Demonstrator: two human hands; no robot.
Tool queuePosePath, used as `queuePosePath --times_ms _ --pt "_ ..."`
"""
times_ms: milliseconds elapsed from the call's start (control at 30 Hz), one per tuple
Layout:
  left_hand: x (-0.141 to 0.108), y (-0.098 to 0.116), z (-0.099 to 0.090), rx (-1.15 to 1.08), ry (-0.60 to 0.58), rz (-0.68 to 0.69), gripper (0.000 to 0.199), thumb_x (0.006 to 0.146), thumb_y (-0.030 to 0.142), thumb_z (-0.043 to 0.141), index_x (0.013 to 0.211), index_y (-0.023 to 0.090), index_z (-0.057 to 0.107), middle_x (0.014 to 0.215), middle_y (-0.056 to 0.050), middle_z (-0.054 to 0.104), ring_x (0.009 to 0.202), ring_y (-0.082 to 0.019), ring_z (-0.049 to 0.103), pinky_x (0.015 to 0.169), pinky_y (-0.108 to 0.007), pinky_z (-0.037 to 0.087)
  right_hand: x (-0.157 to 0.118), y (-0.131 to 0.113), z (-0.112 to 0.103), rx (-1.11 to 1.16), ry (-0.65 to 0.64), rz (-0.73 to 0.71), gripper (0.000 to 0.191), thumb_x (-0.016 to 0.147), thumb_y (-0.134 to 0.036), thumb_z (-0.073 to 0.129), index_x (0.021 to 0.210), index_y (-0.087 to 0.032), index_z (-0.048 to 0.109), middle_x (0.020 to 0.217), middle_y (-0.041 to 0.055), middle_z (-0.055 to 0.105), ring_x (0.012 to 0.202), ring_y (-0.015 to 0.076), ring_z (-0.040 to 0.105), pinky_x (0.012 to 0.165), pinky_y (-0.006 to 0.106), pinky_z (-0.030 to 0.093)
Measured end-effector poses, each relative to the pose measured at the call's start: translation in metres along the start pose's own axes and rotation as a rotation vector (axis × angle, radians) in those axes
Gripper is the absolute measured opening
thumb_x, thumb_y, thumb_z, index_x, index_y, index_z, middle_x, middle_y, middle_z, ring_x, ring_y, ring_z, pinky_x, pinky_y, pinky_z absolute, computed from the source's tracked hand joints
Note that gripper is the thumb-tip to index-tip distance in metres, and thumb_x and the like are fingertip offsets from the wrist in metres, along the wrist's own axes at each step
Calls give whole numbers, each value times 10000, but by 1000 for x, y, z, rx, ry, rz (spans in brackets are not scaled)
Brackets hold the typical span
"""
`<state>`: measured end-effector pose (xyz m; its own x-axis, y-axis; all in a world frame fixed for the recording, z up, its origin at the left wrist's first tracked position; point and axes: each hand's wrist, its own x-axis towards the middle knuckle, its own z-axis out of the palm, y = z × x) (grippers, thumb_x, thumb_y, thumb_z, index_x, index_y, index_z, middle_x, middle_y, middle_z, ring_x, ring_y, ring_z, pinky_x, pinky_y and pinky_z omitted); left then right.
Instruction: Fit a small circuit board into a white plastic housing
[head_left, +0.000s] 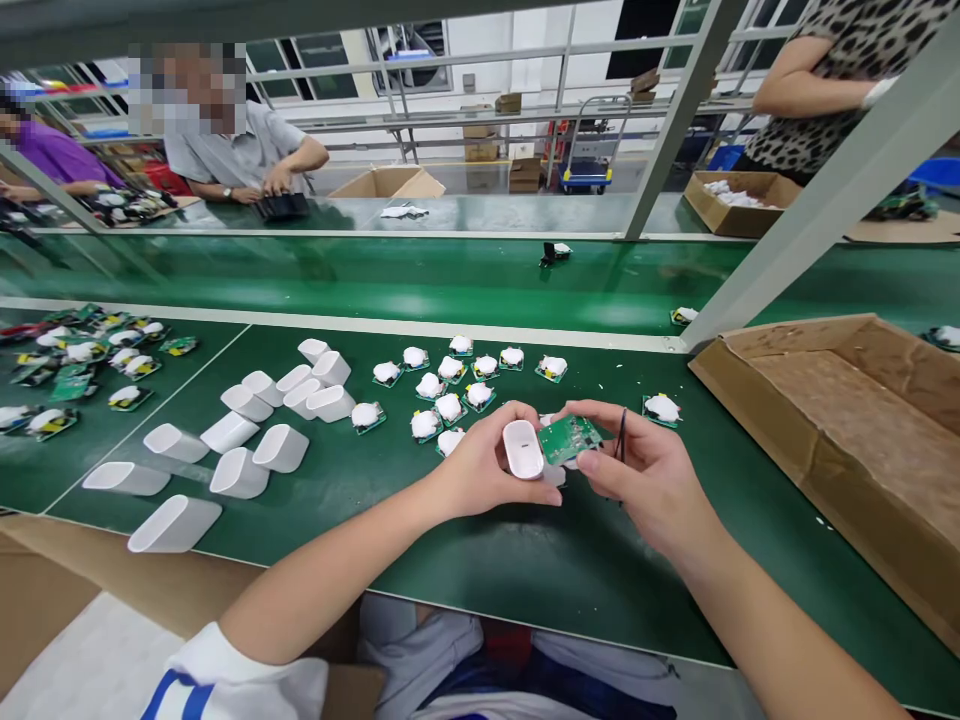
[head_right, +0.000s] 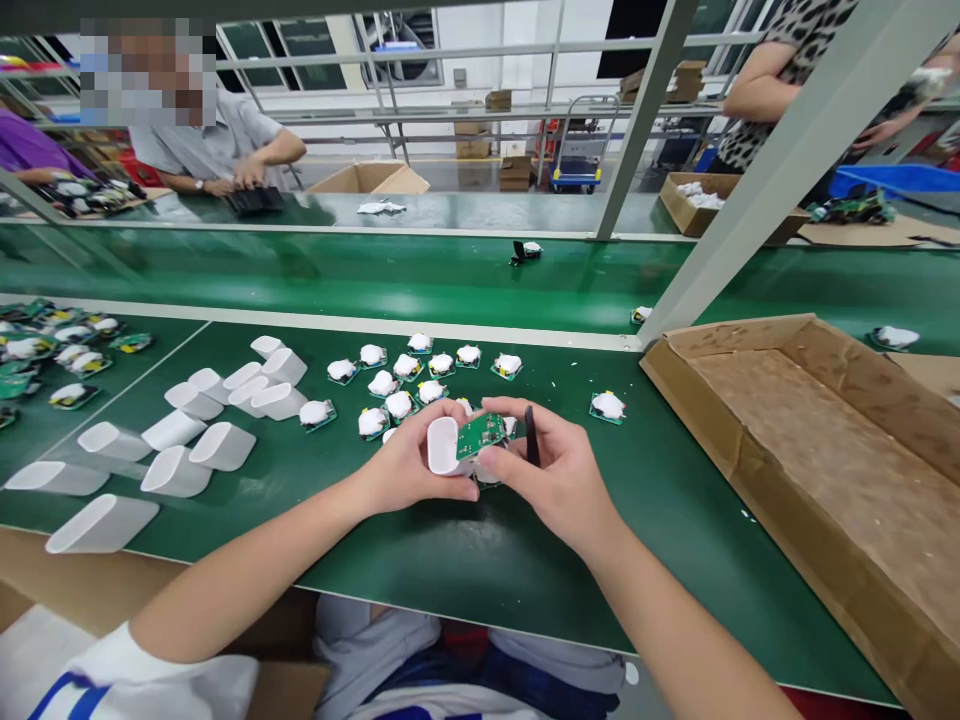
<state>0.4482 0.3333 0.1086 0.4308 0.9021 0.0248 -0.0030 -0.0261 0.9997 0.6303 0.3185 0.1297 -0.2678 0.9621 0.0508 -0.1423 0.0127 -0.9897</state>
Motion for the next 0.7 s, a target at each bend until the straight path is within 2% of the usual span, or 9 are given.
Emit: queuePosePath --times_ms 100,200,267,333,433,533,633,700 --pt "0 0 -1 81 93 8 537 439 282 883 801 166 504 685 59 474 597 -56 386 514 -165 303 1 -3 2 156 19 118 412 713 -399 749 1060 -204 641 516 -76 334 431 59 230 409 199 184" --pt "3 -3 -1 -37 160 -52 595 525 358 847 1003 167 550 765 24 541 623 -76 457 511 -177 371 4 -4 3 259 60 214 398 710 -372 740 1051 -196 634 516 -81 328 426 51 221 402 187 171" --pt "4 -6 1 -155 140 -87 631 622 427 779 1137 177 513 866 -14 573 684 -106 516 535 -201 444 6 -4 4 297 100 237 392 693 -358 746 1031 -195 632 553 -68 387 423 42 222 391 181 166" --pt "5 -7 1 -197 82 -89 588 665 427 748 1144 174 520 911 -30 578 744 -124 541 582 -224 486 7 -3 4 299 139 224 387 676 -349 751 1010 -191 637 601 -50 451 422 36 227 383 180 165" --pt "3 -4 1 -87 -6 -77 488 643 297 783 1060 167 567 844 -4 575 708 -104 532 616 -216 465 6 -1 4 205 160 165 391 674 -332 750 1023 -187 651 631 -36 502 427 37 241 387 188 185" --pt "0 -1 1 88 -8 21 358 679 222 753 997 163 602 870 -15 603 759 -123 557 699 -239 456 3 0 4 -21 152 -2 403 697 -281 736 1082 -190 658 686 -10 559 456 54 315 417 212 274" --pt "-1 -1 2 172 43 110 372 744 233 696 1099 186 593 1021 -47 618 931 -180 572 824 -282 456 -2 -1 6 -210 187 -214 431 718 -208 712 1142 -222 634 948 39 621 478 49 358 445 231 339" --pt "-2 -5 1 165 50 95 481 770 241 667 1226 218 514 1058 -49 598 930 -182 570 814 -290 467 -4 -2 6 -265 215 -297 438 735 -174 696 1160 -244 614 1016 41 619 463 41 343 426 226 329"
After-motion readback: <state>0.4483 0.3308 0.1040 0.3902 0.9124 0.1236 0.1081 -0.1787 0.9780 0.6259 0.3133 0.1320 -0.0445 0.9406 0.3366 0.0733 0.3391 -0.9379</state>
